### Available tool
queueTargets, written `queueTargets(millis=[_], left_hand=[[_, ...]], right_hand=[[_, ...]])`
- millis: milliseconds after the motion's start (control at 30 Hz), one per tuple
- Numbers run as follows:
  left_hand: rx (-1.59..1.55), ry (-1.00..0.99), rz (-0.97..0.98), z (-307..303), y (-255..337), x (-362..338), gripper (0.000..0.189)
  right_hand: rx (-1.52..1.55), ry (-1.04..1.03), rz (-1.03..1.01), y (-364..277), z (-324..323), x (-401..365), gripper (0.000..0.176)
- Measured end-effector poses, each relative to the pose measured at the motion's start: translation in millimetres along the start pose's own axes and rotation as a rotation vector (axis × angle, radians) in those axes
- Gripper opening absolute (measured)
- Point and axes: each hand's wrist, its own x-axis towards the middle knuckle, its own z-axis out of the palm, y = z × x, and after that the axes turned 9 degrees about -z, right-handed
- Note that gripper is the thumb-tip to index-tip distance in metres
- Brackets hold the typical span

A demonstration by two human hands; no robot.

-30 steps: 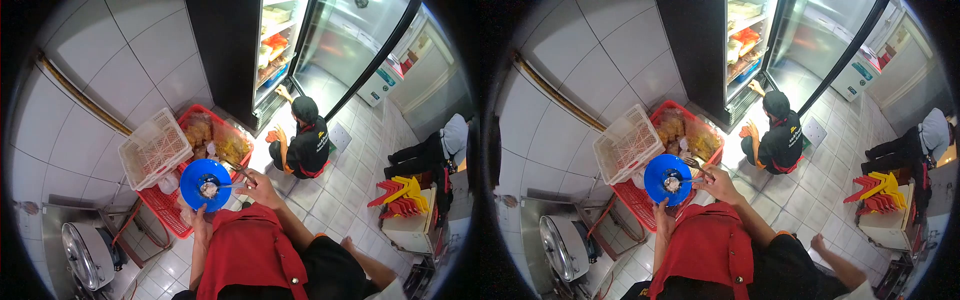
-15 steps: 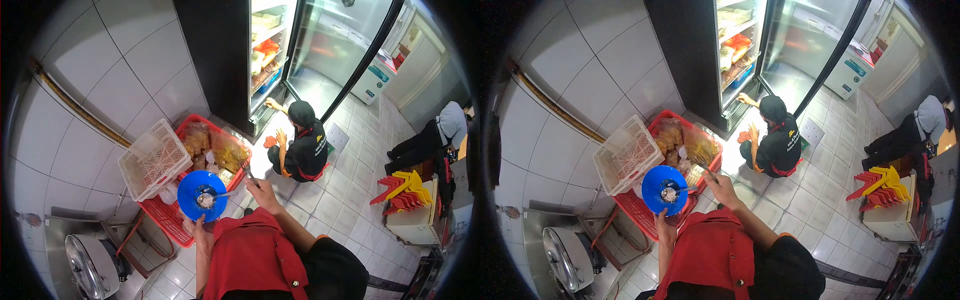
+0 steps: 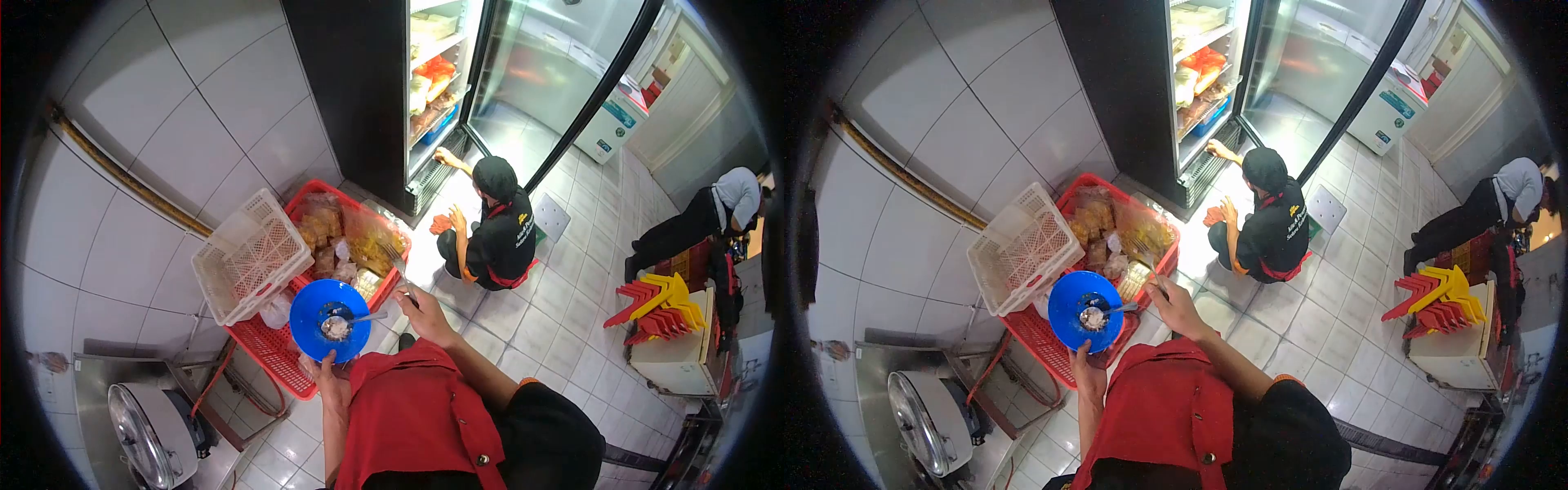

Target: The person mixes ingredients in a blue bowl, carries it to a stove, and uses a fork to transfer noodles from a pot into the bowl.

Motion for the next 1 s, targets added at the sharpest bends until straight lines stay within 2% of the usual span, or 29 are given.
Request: queueTargets(millis=[467,733,767,867,900,933,967,1000], left_hand=[[-0.037,0.065,0.025,-13.7,0.7,-0.3,0.045],[-0.068,0.103,0.054,-13.8,3.1,-2.7,0.043],[-0.081,0.095,0.048,-13.1,3.8,-2.0,0.043],[-0.167,0.14,0.064,-21.7,-0.7,-3.0,0.043],[-0.137,0.212,0.023,-21.8,2.1,-4.1,0.045],[-0.156,0.192,0.033,-31.2,-3.1,0.3,0.048],[-0.199,0.199,0.075,-37.2,-9.7,5.0,0.059],[-0.234,0.238,0.105,-39.0,-16.8,4.1,0.064]], right_hand=[[0.064,-0.046,-0.036,11.0,22.5,2.9,0.024],[0.059,-0.097,0.075,11.5,21.5,6.7,0.024],[0.065,-0.134,0.069,15.5,21.8,8.5,0.024],[0.018,-0.078,-0.059,15.9,33.4,18.4,0.018],[0.013,-0.099,-0.073,10.0,38.5,22.1,0.017],[-0.036,-0.155,-0.01,16.7,42.5,25.4,0.016],[-0.031,-0.217,0.013,38.1,44.3,29.5,0.016],[0.108,-0.276,0.073,24.5,48.9,31.9,0.018]])
